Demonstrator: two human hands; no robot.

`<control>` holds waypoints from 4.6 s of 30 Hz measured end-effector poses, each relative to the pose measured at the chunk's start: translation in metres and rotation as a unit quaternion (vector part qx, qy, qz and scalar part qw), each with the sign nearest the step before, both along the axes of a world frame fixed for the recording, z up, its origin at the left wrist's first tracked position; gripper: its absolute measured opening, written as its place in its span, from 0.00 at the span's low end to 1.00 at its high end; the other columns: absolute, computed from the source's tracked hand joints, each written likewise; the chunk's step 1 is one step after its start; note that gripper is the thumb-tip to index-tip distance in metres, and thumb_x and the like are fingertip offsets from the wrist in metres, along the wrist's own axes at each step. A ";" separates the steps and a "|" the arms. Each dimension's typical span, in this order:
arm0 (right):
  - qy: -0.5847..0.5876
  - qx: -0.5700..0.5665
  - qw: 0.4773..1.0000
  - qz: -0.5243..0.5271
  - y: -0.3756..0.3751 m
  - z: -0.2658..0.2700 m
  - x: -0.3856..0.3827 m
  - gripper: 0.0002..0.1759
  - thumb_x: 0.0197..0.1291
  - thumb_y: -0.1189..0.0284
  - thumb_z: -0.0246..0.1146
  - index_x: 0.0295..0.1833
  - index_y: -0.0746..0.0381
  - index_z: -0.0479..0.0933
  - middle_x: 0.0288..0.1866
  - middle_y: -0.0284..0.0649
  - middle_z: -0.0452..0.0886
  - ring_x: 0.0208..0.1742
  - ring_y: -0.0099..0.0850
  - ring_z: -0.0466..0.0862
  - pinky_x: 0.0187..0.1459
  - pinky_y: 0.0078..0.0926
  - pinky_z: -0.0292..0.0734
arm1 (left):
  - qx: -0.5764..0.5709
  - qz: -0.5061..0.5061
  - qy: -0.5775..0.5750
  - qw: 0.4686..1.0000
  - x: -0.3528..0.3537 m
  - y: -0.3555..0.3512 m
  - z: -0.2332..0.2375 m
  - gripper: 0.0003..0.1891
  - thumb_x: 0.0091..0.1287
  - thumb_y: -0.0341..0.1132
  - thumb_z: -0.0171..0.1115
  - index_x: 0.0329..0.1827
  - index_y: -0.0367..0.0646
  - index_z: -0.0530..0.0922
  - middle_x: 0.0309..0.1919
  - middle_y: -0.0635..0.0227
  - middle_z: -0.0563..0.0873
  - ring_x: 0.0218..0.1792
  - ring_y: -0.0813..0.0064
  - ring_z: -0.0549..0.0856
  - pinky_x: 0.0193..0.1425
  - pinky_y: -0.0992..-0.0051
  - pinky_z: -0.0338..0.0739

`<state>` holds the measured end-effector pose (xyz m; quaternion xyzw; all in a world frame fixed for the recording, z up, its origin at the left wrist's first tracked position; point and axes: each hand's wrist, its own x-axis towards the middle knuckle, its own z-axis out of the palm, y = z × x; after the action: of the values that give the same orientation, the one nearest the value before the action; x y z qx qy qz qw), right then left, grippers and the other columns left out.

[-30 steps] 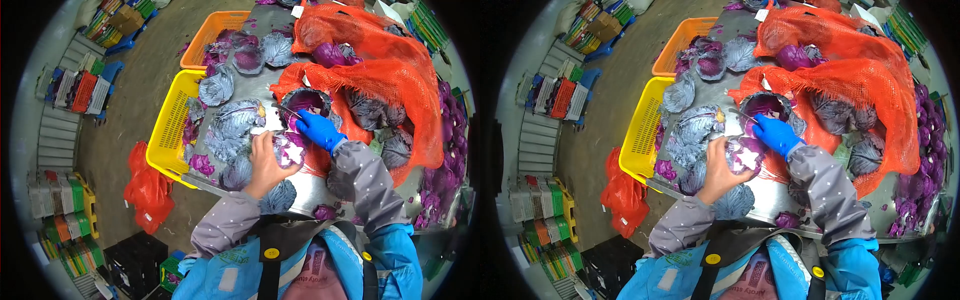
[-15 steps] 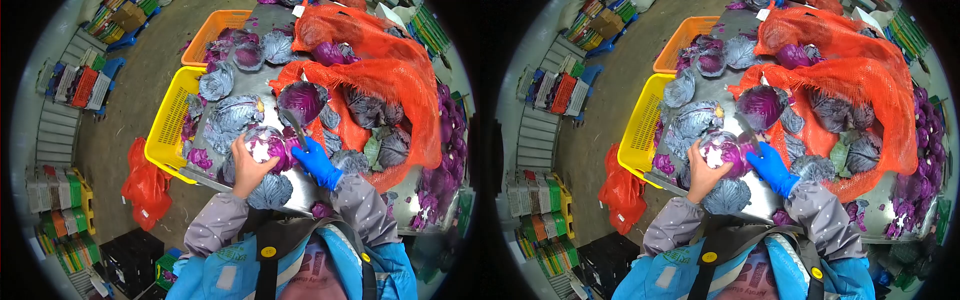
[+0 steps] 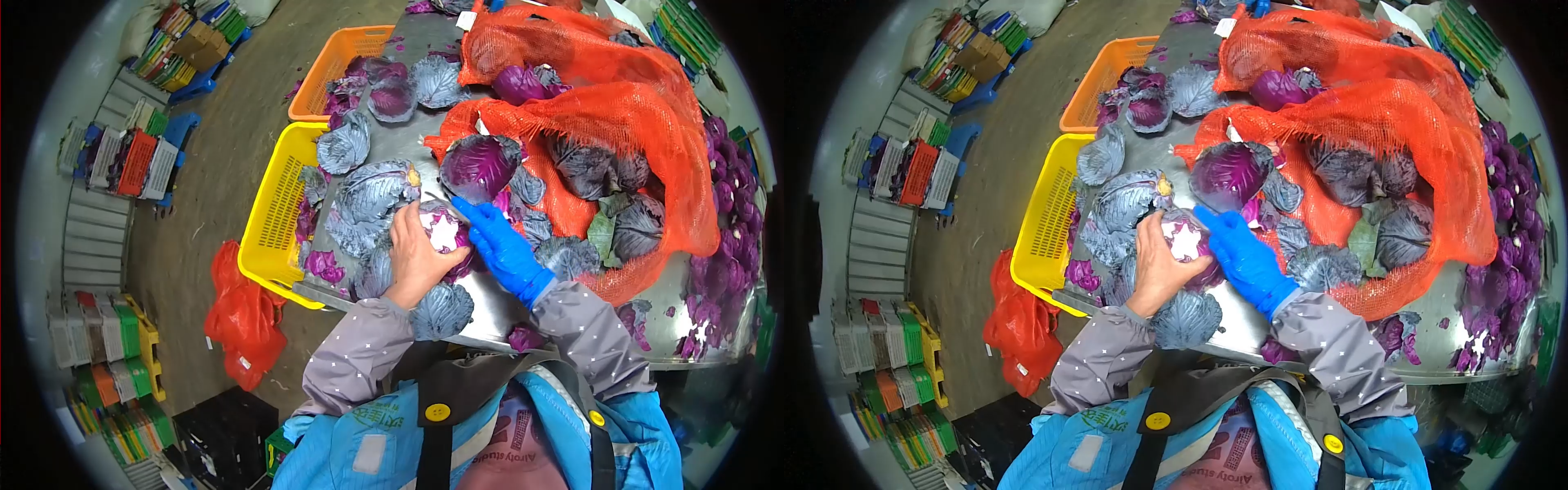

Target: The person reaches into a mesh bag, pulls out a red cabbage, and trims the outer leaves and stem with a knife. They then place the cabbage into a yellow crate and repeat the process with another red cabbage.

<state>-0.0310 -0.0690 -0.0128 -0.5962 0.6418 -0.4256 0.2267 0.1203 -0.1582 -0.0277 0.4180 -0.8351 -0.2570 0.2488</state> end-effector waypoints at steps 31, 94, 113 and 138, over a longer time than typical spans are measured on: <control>-0.104 0.206 0.960 -0.156 -0.008 -0.069 -0.060 0.22 0.58 0.63 0.60 0.54 0.66 0.74 0.41 0.54 0.82 0.44 0.47 0.82 0.46 0.40 0.75 | -0.057 -0.263 0.021 0.963 0.023 -0.008 0.002 0.48 0.37 0.43 0.77 0.63 0.39 0.62 0.59 0.48 0.65 0.64 0.46 0.64 0.69 0.55 0.60; 0.144 0.167 0.971 -0.094 -0.001 0.006 0.000 0.29 0.62 0.71 0.52 0.71 0.48 0.62 0.52 0.52 0.71 0.42 0.51 0.80 0.41 0.44 0.77 | -0.077 -0.019 -0.074 0.994 -0.035 0.004 0.010 0.48 0.38 0.51 0.74 0.60 0.31 0.63 0.55 0.53 0.69 0.59 0.54 0.67 0.57 0.53 0.61; -0.058 0.211 0.954 -0.204 -0.013 -0.071 -0.072 0.19 0.58 0.66 0.63 0.50 0.67 0.76 0.34 0.49 0.82 0.35 0.37 0.82 0.41 0.35 0.76 | -0.052 -0.137 -0.033 0.989 0.014 -0.011 -0.001 0.53 0.39 0.54 0.76 0.68 0.40 0.59 0.60 0.52 0.64 0.62 0.52 0.63 0.65 0.53 0.56; 0.240 0.188 0.952 -0.037 0.072 0.015 -0.038 0.16 0.67 0.54 0.51 0.39 0.55 0.74 0.34 0.44 0.79 0.33 0.46 0.81 0.32 0.45 0.74 | 0.043 -0.071 -0.005 0.996 -0.010 0.022 -0.007 0.51 0.44 0.44 0.75 0.68 0.33 0.54 0.60 0.45 0.61 0.63 0.47 0.64 0.67 0.57 0.61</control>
<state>-0.0688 0.0027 0.0017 -0.6031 0.7674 -0.1501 0.1576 0.1104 -0.1359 -0.0352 0.3690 -0.8520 -0.3081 0.2073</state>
